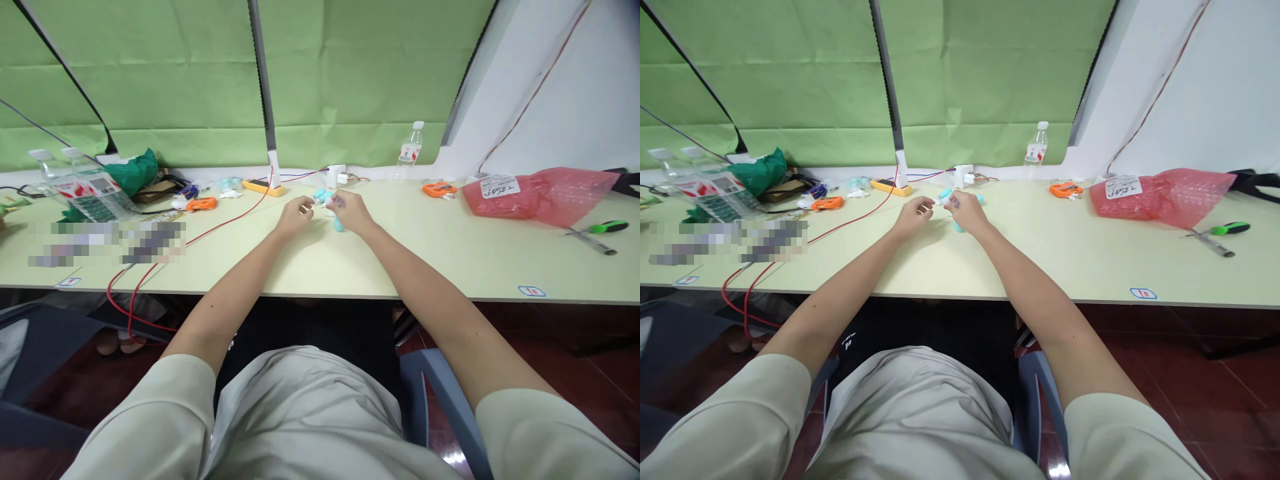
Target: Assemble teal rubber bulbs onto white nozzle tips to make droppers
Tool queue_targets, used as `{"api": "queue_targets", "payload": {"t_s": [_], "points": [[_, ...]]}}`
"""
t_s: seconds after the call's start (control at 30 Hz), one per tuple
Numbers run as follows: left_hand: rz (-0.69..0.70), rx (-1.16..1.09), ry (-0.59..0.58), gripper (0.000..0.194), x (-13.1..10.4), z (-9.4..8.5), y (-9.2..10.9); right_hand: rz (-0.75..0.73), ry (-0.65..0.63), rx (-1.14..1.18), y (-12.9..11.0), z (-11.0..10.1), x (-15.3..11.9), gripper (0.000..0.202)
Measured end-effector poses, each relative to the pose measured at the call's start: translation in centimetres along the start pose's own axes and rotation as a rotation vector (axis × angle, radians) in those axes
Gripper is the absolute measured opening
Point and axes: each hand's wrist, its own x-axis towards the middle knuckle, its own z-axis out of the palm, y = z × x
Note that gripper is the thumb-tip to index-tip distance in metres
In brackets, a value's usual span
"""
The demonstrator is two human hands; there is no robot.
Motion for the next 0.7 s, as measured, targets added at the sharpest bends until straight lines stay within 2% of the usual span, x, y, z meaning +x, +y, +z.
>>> {"api": "queue_targets", "payload": {"t_s": [0.13,0.27,0.37,0.47,0.57,0.63,0.7], "points": [[0.055,-0.248,-0.101,0.029,0.1,-0.1,2.4,-0.135,-0.080,-0.039,0.0,0.0,0.1,0.011],[0.006,-0.370,-0.141,0.028,0.2,0.1,3.0,-0.220,-0.159,-0.072,-0.1,0.2,0.1,0.015],[-0.059,-0.417,-0.082,0.021,0.5,-0.4,2.4,-0.220,-0.133,-0.040,-0.2,0.3,0.1,0.020],[-0.152,-0.429,0.019,0.021,0.9,-1.0,1.3,-0.087,-0.041,0.013,-0.3,-0.1,0.2,0.021],[-0.269,-0.445,0.038,0.021,1.1,-1.5,0.0,0.033,0.030,0.047,-0.4,-0.6,0.1,0.030],[-0.324,-0.404,0.029,0.020,1.2,-1.6,-0.9,0.047,0.051,0.058,-0.5,-0.8,0.1,0.028],[-0.297,-0.267,0.053,0.024,1.3,-1.9,-1.7,0.068,0.043,0.066,-0.6,-0.8,0.1,0.022]]}}
